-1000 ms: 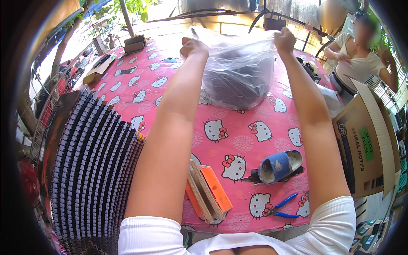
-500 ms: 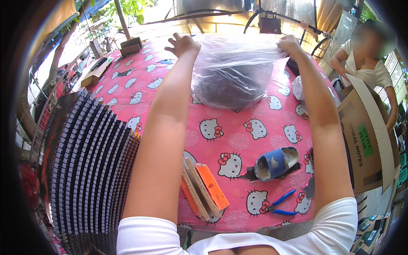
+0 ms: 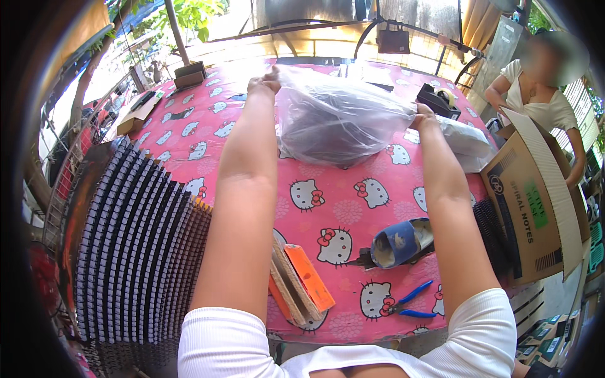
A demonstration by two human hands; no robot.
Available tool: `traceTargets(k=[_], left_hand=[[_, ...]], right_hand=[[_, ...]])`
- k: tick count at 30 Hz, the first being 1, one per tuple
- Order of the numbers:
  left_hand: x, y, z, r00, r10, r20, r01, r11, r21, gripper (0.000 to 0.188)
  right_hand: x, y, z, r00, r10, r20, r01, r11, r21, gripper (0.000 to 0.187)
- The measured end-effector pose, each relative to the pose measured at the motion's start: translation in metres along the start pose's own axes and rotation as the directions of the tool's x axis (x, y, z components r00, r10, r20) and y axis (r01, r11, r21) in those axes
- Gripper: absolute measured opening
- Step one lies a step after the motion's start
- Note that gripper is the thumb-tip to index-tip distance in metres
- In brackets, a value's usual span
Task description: The person aligns the spiral coils of several notebooks and uses blue-handled pliers to cut the excess wire from the ends of the spirals.
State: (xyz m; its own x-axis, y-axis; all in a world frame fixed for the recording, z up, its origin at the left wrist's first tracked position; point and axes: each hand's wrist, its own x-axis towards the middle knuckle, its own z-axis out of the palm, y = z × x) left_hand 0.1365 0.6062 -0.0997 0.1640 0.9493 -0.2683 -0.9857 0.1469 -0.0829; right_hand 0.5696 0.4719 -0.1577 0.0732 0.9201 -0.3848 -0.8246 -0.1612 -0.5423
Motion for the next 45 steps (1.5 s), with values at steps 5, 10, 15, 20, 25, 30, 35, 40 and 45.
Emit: traceTargets(k=[5, 10, 15, 20, 25, 30, 35, 40, 45], left_hand=[[-0.035, -0.066, -0.029, 0.988, 0.071, -0.140, -0.043, 0.981, 0.191, 0.032], [-0.087, -0.050, -0.014, 0.973, -0.195, -0.121, 0.109, -0.074, 0.991, 0.062], [-0.085, -0.049, -0.005, 0.939, 0.042, -0.343, 0.286, -0.650, 0.704, 0.060], [-0.031, -0.023, -0.018, 0.931, -0.351, -0.100, 0.340, 0.736, 0.585, 0.026], [0.016, -0.017, -0.021, 0.982, -0.187, -0.017, 0.186, 0.981, -0.058, 0.028], [-0.006, -0.036, -0.047, 0.997, -0.046, -0.059, 0.058, 0.975, 0.213, 0.021], [-0.064, -0.027, -0.044, 0.955, -0.043, -0.292, 0.291, 0.299, 0.909, 0.067], [-0.097, -0.071, -0.005, 0.802, 0.420, 0.425, -0.125, -0.577, 0.807, 0.080], [-0.096, -0.083, 0.015, 0.930, -0.347, 0.126, -0.351, -0.729, 0.588, 0.039]], right_hand=[[-0.056, -0.023, -0.013, 0.942, -0.245, -0.229, 0.295, 0.930, 0.218, 0.028], [-0.079, -0.017, 0.003, 0.999, 0.006, -0.051, -0.040, 0.706, -0.707, 0.053], [-0.080, -0.023, 0.012, 0.997, 0.077, 0.026, -0.031, 0.657, -0.753, 0.029], [-0.058, -0.008, 0.036, 0.981, -0.141, 0.136, 0.074, 0.908, 0.413, 0.031], [-0.001, -0.012, 0.015, 0.996, -0.003, 0.084, -0.066, 0.594, 0.802, 0.026], [-0.001, -0.037, -0.019, 0.998, 0.030, -0.048, -0.003, 0.872, 0.490, 0.026], [-0.067, -0.020, 0.009, 0.949, -0.296, -0.107, 0.002, 0.347, -0.938, 0.070], [-0.114, 0.033, 0.049, 0.443, -0.319, 0.838, 0.475, -0.709, -0.521, 0.093], [-0.131, 0.095, 0.073, 0.788, -0.059, 0.613, 0.461, -0.603, -0.651, 0.060]])
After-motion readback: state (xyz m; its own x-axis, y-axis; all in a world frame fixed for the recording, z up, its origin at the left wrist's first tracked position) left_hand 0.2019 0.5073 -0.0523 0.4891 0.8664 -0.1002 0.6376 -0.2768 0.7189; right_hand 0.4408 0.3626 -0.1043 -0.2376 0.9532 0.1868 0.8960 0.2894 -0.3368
